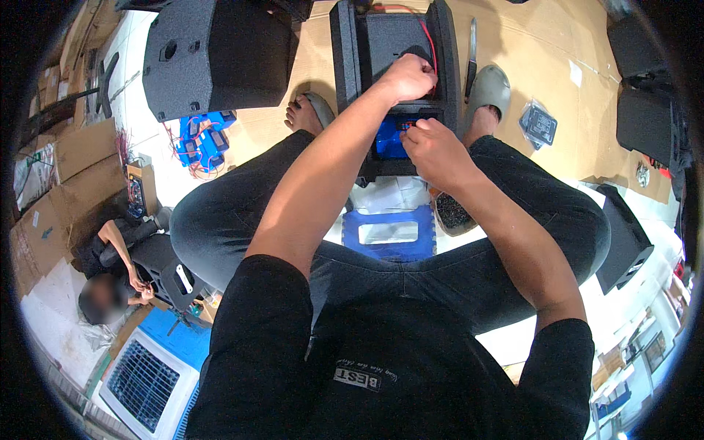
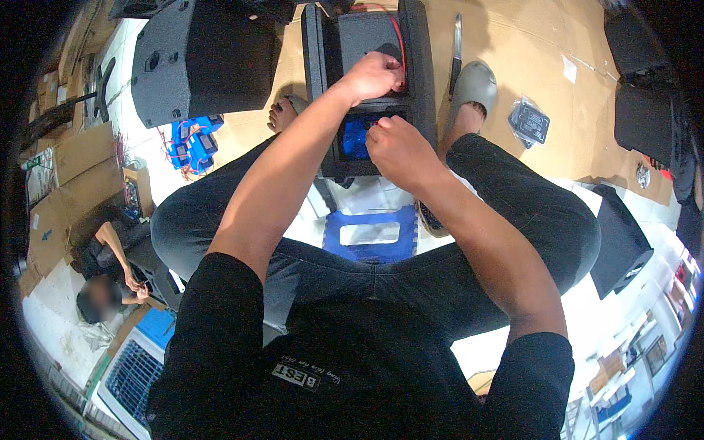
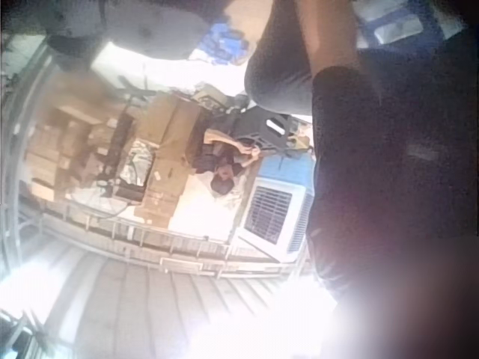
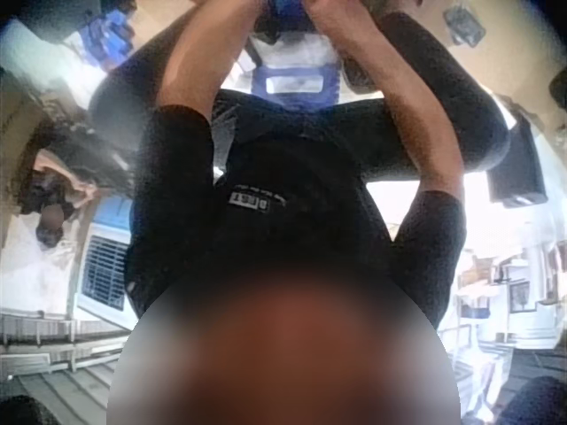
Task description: The person sits on the floor and assembles a black plastic housing by inserting a blue battery pack and a white rectangular component. They connect red and black wires to the battery and secure the parts inside the housing.
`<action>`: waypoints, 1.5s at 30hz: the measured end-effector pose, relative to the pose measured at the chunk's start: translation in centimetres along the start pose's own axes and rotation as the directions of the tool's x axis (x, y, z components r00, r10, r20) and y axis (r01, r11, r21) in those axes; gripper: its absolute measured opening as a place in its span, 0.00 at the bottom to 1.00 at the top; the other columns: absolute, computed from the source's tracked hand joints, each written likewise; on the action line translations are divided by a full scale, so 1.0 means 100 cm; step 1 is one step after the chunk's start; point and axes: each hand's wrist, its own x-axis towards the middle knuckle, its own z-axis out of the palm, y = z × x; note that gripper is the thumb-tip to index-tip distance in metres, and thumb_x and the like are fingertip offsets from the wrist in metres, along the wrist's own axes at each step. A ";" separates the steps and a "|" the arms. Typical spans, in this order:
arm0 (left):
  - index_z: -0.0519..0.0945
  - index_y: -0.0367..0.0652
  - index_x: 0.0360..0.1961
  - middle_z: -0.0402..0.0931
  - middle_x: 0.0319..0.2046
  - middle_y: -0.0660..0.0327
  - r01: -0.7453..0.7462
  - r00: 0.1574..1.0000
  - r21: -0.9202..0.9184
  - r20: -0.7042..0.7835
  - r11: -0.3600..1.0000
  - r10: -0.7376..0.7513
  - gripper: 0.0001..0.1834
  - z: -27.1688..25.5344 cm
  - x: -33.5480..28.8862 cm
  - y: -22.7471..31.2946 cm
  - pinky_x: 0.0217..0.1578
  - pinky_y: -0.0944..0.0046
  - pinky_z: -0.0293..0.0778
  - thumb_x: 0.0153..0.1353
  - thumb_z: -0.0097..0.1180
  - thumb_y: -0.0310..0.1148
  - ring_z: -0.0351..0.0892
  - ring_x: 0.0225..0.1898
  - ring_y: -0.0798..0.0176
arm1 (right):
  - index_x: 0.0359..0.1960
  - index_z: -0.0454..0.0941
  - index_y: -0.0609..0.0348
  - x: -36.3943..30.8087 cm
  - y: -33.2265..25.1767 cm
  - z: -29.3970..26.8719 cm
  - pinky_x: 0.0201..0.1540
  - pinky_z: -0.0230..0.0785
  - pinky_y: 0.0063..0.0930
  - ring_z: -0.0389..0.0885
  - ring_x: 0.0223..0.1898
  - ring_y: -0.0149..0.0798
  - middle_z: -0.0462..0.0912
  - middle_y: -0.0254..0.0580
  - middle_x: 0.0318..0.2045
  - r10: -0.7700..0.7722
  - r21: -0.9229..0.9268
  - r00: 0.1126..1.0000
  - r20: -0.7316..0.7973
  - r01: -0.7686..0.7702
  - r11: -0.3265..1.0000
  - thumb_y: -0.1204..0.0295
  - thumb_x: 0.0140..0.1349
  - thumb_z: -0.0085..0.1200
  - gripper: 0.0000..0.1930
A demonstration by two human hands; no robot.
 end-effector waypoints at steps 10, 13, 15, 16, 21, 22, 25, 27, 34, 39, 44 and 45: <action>0.87 0.39 0.41 0.87 0.39 0.46 -0.153 0.982 0.498 -0.017 0.854 0.186 0.14 -0.048 -0.096 0.008 0.49 0.49 0.83 0.56 0.66 0.35 0.88 0.44 0.43 | 0.34 0.84 0.63 0.002 0.010 -0.002 0.46 0.76 0.42 0.84 0.42 0.50 0.84 0.44 0.34 0.074 0.092 0.997 -0.007 -0.073 0.993 0.77 0.56 0.55 0.07; 0.87 0.40 0.44 0.87 0.42 0.50 -0.145 0.982 0.566 -0.018 0.812 0.188 0.16 -0.024 -0.152 -0.001 0.53 0.50 0.81 0.53 0.71 0.32 0.85 0.50 0.44 | 0.38 0.85 0.64 -0.001 0.010 0.004 0.46 0.77 0.44 0.84 0.43 0.50 0.85 0.44 0.33 0.077 0.026 0.995 -0.067 -0.076 0.997 0.76 0.58 0.55 0.09; 0.87 0.40 0.44 0.86 0.43 0.50 -0.154 0.971 0.612 -0.053 0.776 0.234 0.17 -0.006 -0.159 -0.006 0.53 0.50 0.81 0.52 0.71 0.30 0.85 0.49 0.46 | 0.40 0.84 0.63 -0.003 0.011 0.009 0.45 0.77 0.45 0.84 0.42 0.50 0.85 0.44 0.33 0.038 -0.020 0.993 -0.108 -0.041 0.999 0.76 0.59 0.54 0.10; 0.87 0.40 0.44 0.86 0.43 0.51 -0.164 0.961 0.632 -0.072 0.758 0.268 0.17 0.001 -0.161 -0.009 0.53 0.50 0.81 0.51 0.70 0.29 0.85 0.49 0.46 | 0.38 0.85 0.63 -0.005 0.012 0.012 0.44 0.77 0.45 0.84 0.42 0.50 0.85 0.45 0.33 0.030 -0.012 0.985 -0.170 -0.032 0.999 0.75 0.60 0.54 0.09; 0.87 0.43 0.44 0.86 0.40 0.54 -0.249 0.917 0.706 -0.048 0.663 0.396 0.18 0.014 -0.158 -0.027 0.53 0.51 0.80 0.48 0.66 0.25 0.84 0.45 0.48 | 0.32 0.84 0.59 -0.006 0.013 0.009 0.43 0.78 0.44 0.84 0.37 0.51 0.86 0.48 0.32 0.008 0.082 0.996 -0.086 -0.001 0.997 0.72 0.61 0.55 0.07; 0.87 0.44 0.44 0.86 0.40 0.54 -0.233 0.927 0.701 -0.051 0.674 0.373 0.19 0.015 -0.161 -0.030 0.53 0.52 0.80 0.48 0.65 0.24 0.83 0.45 0.49 | 0.33 0.84 0.61 -0.005 0.012 0.005 0.46 0.78 0.45 0.85 0.39 0.53 0.86 0.49 0.32 0.037 0.132 0.997 -0.074 -0.027 0.991 0.73 0.58 0.58 0.06; 0.88 0.44 0.41 0.88 0.40 0.55 -0.301 0.885 0.656 -0.079 0.692 0.460 0.16 0.014 -0.163 -0.034 0.52 0.52 0.81 0.48 0.64 0.23 0.85 0.45 0.50 | 0.38 0.85 0.63 -0.001 0.011 -0.007 0.52 0.77 0.48 0.85 0.44 0.55 0.86 0.51 0.35 0.195 0.181 0.972 0.129 -0.216 0.960 0.73 0.52 0.65 0.11; 0.86 0.43 0.35 0.87 0.36 0.55 -0.289 0.868 0.626 -0.148 0.724 0.474 0.10 0.014 -0.161 -0.034 0.49 0.51 0.81 0.49 0.64 0.25 0.84 0.42 0.49 | 0.40 0.85 0.61 0.000 0.015 -0.014 0.52 0.77 0.48 0.85 0.45 0.56 0.86 0.50 0.36 0.242 0.129 0.955 0.174 -0.266 0.955 0.72 0.52 0.68 0.13; 0.92 0.43 0.40 0.88 0.37 0.49 -0.180 0.875 0.547 -0.292 0.818 0.387 0.10 0.011 -0.156 -0.026 0.47 0.50 0.84 0.56 0.67 0.26 0.88 0.40 0.46 | 0.37 0.85 0.57 -0.001 0.018 0.000 0.54 0.76 0.47 0.87 0.49 0.49 0.88 0.46 0.36 0.130 -0.011 0.983 0.128 -0.129 0.992 0.67 0.52 0.72 0.13; 0.92 0.43 0.38 0.88 0.36 0.49 -0.218 0.852 0.546 -0.298 0.809 0.431 0.09 0.005 -0.162 -0.017 0.45 0.51 0.84 0.56 0.67 0.24 0.88 0.39 0.47 | 0.44 0.86 0.62 0.004 0.020 -0.010 0.62 0.70 0.49 0.84 0.51 0.56 0.88 0.51 0.38 0.176 0.178 0.967 0.183 -0.209 0.961 0.69 0.52 0.70 0.17; 0.91 0.43 0.37 0.86 0.31 0.48 -0.238 0.859 0.534 -0.274 0.812 0.432 0.12 0.002 -0.171 -0.010 0.42 0.50 0.83 0.52 0.64 0.20 0.87 0.36 0.45 | 0.46 0.82 0.62 0.007 0.008 -0.031 0.55 0.77 0.50 0.84 0.48 0.57 0.83 0.54 0.42 0.109 0.254 0.981 0.161 -0.148 0.956 0.69 0.50 0.69 0.21; 0.88 0.40 0.32 0.85 0.30 0.48 -0.256 0.842 0.586 -0.255 0.768 0.476 0.09 0.004 -0.174 -0.008 0.41 0.48 0.82 0.49 0.62 0.19 0.86 0.34 0.43 | 0.47 0.81 0.60 0.007 0.001 -0.031 0.55 0.78 0.49 0.85 0.50 0.54 0.82 0.53 0.45 0.124 0.181 0.968 0.220 -0.166 0.969 0.69 0.51 0.67 0.21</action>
